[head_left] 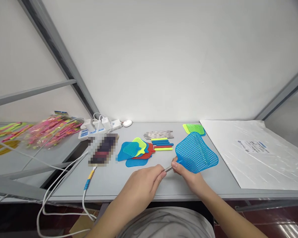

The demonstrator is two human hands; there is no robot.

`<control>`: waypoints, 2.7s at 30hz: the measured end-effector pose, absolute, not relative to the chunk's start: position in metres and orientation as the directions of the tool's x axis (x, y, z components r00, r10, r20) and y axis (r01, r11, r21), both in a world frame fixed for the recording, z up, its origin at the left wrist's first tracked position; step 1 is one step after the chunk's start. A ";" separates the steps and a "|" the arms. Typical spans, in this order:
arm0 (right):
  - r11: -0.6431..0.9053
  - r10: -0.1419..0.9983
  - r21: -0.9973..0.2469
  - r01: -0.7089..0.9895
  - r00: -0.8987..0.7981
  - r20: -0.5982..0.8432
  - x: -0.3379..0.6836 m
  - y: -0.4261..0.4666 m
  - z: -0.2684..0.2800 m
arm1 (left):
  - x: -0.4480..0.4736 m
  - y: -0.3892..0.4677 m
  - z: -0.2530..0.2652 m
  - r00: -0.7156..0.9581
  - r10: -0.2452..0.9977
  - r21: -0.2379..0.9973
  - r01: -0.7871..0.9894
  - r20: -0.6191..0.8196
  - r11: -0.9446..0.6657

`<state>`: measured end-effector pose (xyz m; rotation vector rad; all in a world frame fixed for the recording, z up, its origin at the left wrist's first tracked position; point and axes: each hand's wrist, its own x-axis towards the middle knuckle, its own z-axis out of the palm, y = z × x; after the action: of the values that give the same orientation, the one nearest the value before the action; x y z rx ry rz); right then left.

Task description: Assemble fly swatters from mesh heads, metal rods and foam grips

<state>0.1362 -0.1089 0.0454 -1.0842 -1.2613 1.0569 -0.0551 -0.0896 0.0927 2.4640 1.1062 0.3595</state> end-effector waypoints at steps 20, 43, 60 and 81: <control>0.299 0.895 -0.919 -0.256 0.410 0.177 0.162 -0.109 0.053 | -0.091 -0.091 0.084 0.638 0.736 -0.028 0.760 0.227 -0.649; 0.202 0.964 -0.966 0.163 0.141 0.225 0.158 -0.127 0.042 | -0.110 -0.079 0.055 0.637 0.535 -0.170 0.716 0.555 -0.677; 0.303 0.867 -0.930 -0.207 0.465 0.179 0.212 -0.124 0.065 | -0.136 -0.063 0.075 0.609 0.520 -0.257 0.761 0.599 -0.596; 0.387 0.796 -0.901 -0.198 0.565 0.218 0.166 -0.089 0.061 | 0.024 -0.080 0.035 0.276 0.924 0.934 -0.313 0.265 -0.175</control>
<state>0.1656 -0.0889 0.0611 -0.9734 -0.7267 0.7080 0.0236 -0.0796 0.0348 1.2860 0.6497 1.2478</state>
